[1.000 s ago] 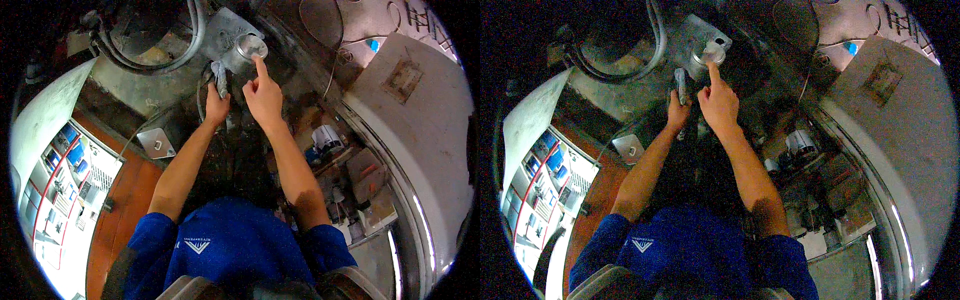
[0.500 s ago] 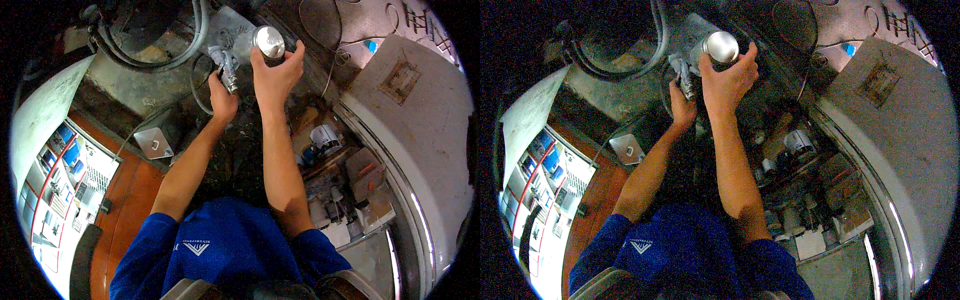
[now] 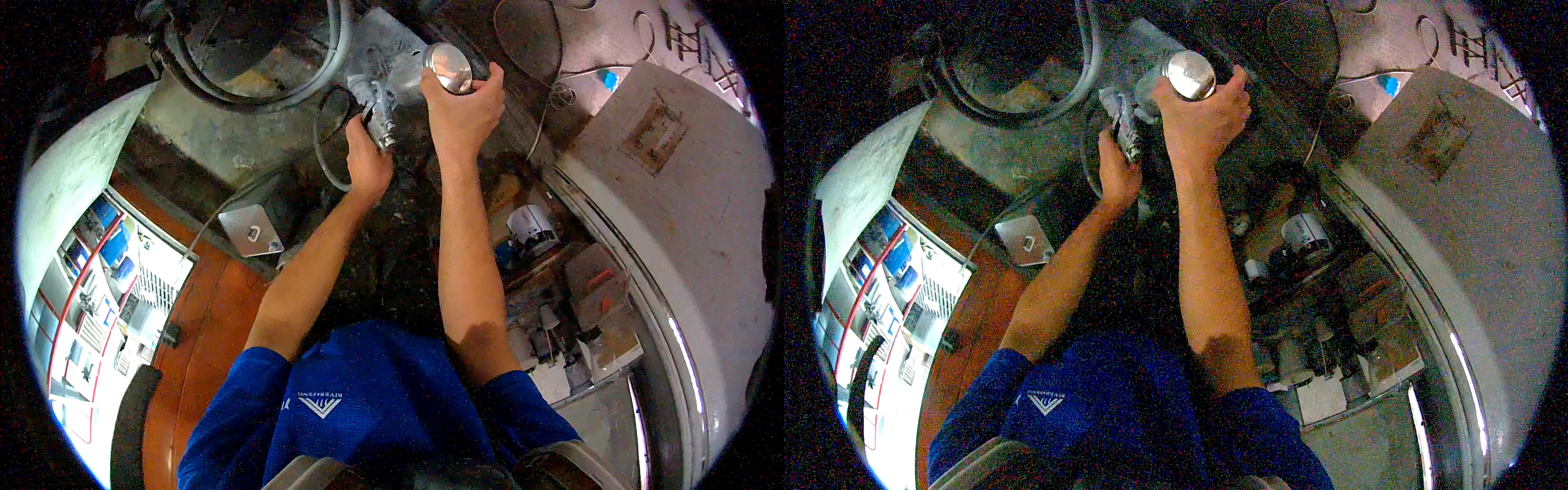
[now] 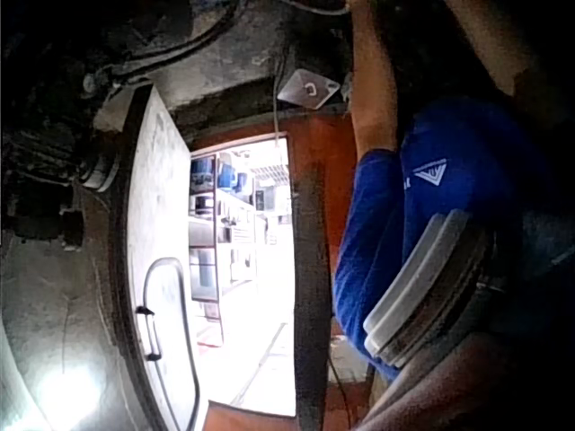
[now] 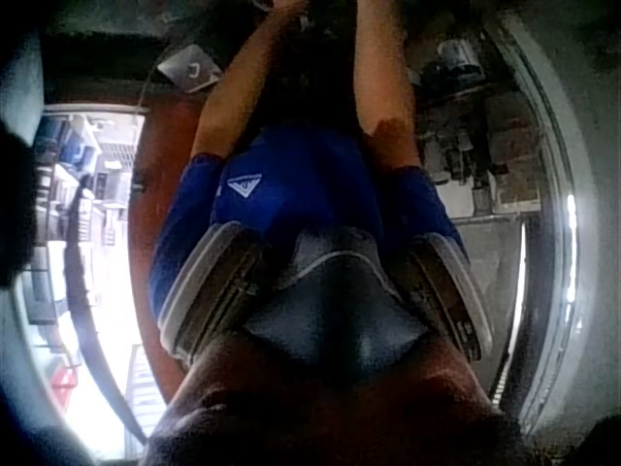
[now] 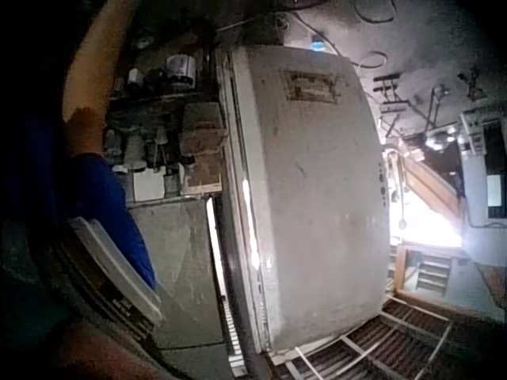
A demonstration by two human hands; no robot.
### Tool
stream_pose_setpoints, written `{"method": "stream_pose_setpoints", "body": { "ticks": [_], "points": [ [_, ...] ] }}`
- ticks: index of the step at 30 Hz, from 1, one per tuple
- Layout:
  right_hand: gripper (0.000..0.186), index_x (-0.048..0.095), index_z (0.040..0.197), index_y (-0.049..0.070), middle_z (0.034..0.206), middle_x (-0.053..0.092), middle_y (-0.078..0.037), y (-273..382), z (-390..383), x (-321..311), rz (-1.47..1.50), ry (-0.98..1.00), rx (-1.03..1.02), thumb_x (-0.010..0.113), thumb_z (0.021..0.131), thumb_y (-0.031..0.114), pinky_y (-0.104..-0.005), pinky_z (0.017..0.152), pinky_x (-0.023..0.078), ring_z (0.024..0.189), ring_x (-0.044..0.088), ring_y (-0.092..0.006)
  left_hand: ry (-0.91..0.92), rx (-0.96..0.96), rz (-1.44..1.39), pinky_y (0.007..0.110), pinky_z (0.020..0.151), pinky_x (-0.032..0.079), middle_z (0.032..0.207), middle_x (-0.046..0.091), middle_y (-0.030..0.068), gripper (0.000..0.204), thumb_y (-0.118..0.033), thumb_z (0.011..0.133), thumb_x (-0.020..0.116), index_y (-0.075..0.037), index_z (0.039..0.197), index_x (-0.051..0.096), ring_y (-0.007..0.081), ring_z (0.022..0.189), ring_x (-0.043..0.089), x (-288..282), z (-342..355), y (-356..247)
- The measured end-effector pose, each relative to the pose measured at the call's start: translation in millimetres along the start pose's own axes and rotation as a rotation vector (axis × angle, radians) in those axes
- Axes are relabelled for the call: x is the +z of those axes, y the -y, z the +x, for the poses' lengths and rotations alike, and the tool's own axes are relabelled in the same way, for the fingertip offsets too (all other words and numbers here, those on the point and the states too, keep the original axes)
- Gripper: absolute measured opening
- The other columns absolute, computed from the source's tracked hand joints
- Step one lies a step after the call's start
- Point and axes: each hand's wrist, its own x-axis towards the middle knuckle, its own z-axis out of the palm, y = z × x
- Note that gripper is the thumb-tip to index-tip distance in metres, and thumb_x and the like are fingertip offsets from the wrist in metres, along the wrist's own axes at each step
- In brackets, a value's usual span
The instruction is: The person uses a spray gun to apply paint to a car covered with blue protective sheeting in a workshop. They adjust the masking, spray the surface, and later refill the spray gun cup with paint from a can.
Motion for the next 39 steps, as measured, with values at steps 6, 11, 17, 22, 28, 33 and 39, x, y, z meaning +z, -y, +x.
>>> {"method": "stream_pose_setpoints", "body": {
  "ticks": [6, 11, 17, 22, 28, 33, 39],
  "points": [
    [0.089, 0.046, 0.130, -0.007, 0.102, 0.055, -0.016, -10, 4, 3, -0.019, 0.037, 0.065, 0.084, 0.064, 0.039, -0.0428, 0.093, 0.041, 0.102, 0.052, -0.0332, 0.017, -0.019, 0.032, 0.054, 0.088, 0.045, 0.124, 0.046, 0.0248, 0.060, 0.001, 0.078, 0.063, -0.003, 0.130, 0.033, 0.0507, 0.113, 0.048, -4, -3, -2],
    [0.086, 0.048, 0.129, -0.006, 0.109, 0.051, -0.017, -14, 3, 3, 0.046, 0.087, 0.122, 0.083, 0.066, 0.040, -0.0381, 0.090, 0.043, 0.100, 0.052, -0.0300, -0.013, 0.083, 0.067, 0.056, 0.086, 0.045, 0.123, 0.046, 0.0256, 0.059, 0.000, 0.079, 0.063, -0.004, 0.129, 0.033, 0.0514, 0.109, 0.050, 0, -3, 9],
    [0.083, 0.048, 0.129, -0.004, 0.110, 0.048, -0.016, -17, 2, -6, 0.085, 0.113, 0.170, 0.082, 0.068, 0.041, -0.0374, 0.090, 0.044, 0.099, 0.051, -0.0283, 0.055, 0.047, 0.057, 0.057, 0.086, 0.045, 0.125, 0.045, 0.0258, 0.059, -0.001, 0.079, 0.063, -0.003, 0.129, 0.033, 0.0526, 0.108, 0.051, -2, 1, 6],
    [0.085, 0.048, 0.130, -0.004, 0.110, 0.049, -0.017, -17, 3, -10, 0.126, 0.106, 0.161, 0.082, 0.068, 0.042, -0.0374, 0.091, 0.044, 0.101, 0.051, -0.0285, 0.050, 0.033, 0.062, 0.057, 0.085, 0.046, 0.126, 0.044, 0.0259, 0.062, 0.000, 0.076, 0.065, -0.004, 0.129, 0.032, 0.0528, 0.107, 0.052, 0, -2, 0],
    [0.093, 0.044, 0.133, -0.008, 0.111, 0.057, -0.021, -29, 11, -5, 0.098, 0.147, 0.192, 0.083, 0.066, 0.045, -0.0377, 0.092, 0.045, 0.102, 0.057, -0.0298, 0.012, 0.055, 0.123, 0.056, 0.084, 0.048, 0.127, 0.042, 0.0259, 0.071, 0.004, 0.071, 0.069, -0.002, 0.130, 0.031, 0.0520, 0.107, 0.052, 4, -4, -2],
    [0.095, 0.044, 0.133, -0.009, 0.109, 0.060, -0.020, -32, 14, -5, 0.075, 0.147, 0.146, 0.083, 0.066, 0.045, -0.0371, 0.090, 0.047, 0.099, 0.060, -0.0298, -0.003, 0.043, 0.137, 0.055, 0.083, 0.049, 0.126, 0.042, 0.0263, 0.074, 0.005, 0.069, 0.070, -0.001, 0.131, 0.030, 0.0518, 0.107, 0.052, 6, -6, -5],
    [0.088, 0.051, 0.128, -0.007, 0.106, 0.057, -0.015, -27, 15, -7, 0.116, 0.095, 0.123, 0.084, 0.066, 0.044, -0.0373, 0.087, 0.047, 0.096, 0.057, -0.0271, 0.054, 0.067, 0.095, 0.056, 0.082, 0.048, 0.124, 0.042, 0.0266, 0.070, 0.005, 0.072, 0.067, 0.000, 0.131, 0.029, 0.0527, 0.106, 0.052, 4, -1, -5]
  ]
}}
